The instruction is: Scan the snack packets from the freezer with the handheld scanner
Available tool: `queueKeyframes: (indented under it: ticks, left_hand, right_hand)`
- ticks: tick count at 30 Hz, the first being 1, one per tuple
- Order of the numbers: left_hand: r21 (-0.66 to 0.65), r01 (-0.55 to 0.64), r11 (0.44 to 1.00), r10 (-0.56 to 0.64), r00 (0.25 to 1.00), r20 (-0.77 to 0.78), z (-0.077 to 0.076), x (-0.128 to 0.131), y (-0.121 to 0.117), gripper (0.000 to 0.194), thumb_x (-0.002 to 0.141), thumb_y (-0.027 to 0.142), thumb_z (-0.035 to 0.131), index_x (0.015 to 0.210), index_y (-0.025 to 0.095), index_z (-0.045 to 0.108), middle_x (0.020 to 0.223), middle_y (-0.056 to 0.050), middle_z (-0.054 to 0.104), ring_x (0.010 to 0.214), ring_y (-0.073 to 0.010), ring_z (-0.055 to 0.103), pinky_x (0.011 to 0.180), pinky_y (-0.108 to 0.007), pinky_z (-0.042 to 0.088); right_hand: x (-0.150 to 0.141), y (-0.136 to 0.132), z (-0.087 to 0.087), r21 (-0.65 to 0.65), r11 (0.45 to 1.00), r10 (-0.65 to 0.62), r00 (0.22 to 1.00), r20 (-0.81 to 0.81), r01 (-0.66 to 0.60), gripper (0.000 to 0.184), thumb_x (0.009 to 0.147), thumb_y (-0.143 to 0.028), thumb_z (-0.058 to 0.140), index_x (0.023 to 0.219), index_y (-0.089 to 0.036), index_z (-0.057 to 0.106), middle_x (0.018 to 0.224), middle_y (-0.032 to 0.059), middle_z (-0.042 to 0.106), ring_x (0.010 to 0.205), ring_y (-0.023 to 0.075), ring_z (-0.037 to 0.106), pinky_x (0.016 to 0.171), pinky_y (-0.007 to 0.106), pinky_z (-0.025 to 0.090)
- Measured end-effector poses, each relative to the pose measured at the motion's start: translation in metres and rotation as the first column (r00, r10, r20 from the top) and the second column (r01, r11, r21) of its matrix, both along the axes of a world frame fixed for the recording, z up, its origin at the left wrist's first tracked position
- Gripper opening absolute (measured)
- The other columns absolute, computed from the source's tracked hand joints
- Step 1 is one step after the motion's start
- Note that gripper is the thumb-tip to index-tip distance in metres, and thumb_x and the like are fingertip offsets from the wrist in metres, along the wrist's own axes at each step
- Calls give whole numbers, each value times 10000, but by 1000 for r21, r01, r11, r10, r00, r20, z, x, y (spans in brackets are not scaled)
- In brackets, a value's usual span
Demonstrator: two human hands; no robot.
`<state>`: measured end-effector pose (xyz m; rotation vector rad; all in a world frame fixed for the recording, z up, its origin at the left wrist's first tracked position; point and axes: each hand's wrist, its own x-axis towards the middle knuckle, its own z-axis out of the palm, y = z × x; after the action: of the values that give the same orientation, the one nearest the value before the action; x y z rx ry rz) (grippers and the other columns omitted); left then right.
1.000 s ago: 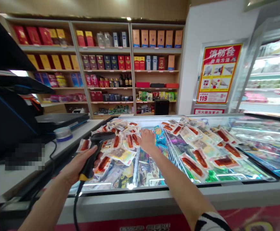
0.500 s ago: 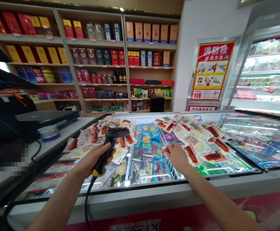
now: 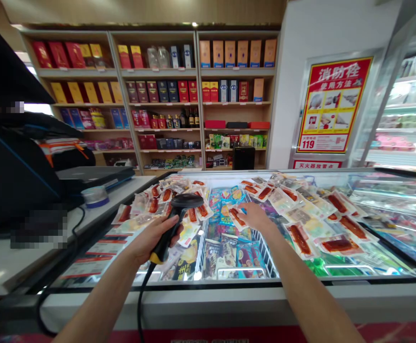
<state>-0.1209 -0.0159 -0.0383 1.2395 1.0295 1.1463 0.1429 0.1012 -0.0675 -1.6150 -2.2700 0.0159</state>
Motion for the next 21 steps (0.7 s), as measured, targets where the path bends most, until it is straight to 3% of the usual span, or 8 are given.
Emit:
queueKeyframes:
  ticks: [4, 8, 14, 21]
  left_hand:
    - [4, 16, 1000, -16, 1000, 17, -3, 0, 2, 260, 671, 382, 536, 702, 135, 460, 603, -6, 518, 441, -62, 460, 399, -185, 338]
    - [1, -19, 1000, 19, 1000, 21, -7, -1, 4, 266, 673, 389, 532, 703, 136, 457, 614, -3, 516, 440, -56, 456, 399, -179, 336]
    - [26, 18, 999, -19, 1000, 25, -8, -4, 5, 267, 675, 389, 530, 719, 136, 457, 620, -5, 515, 442, -58, 456, 405, -182, 333]
    - [20, 8, 1000, -9, 999, 31, -8, -6, 5, 275, 669, 398, 536, 732, 138, 471, 624, -3, 522, 442, -56, 457, 404, -183, 329]
  right_hand:
    - [-20, -2, -6, -84, 994, -63, 990, 125, 74, 315, 713, -359, 411, 881, -181, 609, 800, 73, 627, 741, 170, 569, 618, 229, 378]
    - [-37, 8, -14, 32, 982, -189, 973, 135, 187, 378, 729, -386, 382, 1013, -195, 543, 933, 106, 572, 802, 193, 543, 608, 249, 375]
    - [-49, 24, -16, 19, 996, -93, 979, 183, 91, 299, 779, -256, 333, 911, -198, 595, 851, 96, 575, 876, 189, 502, 724, 277, 352]
    - [-56, 27, -24, 25, 992, -122, 981, 153, 120, 272, 752, -182, 380, 938, -204, 577, 948, 107, 515, 819, 177, 517, 653, 260, 376]
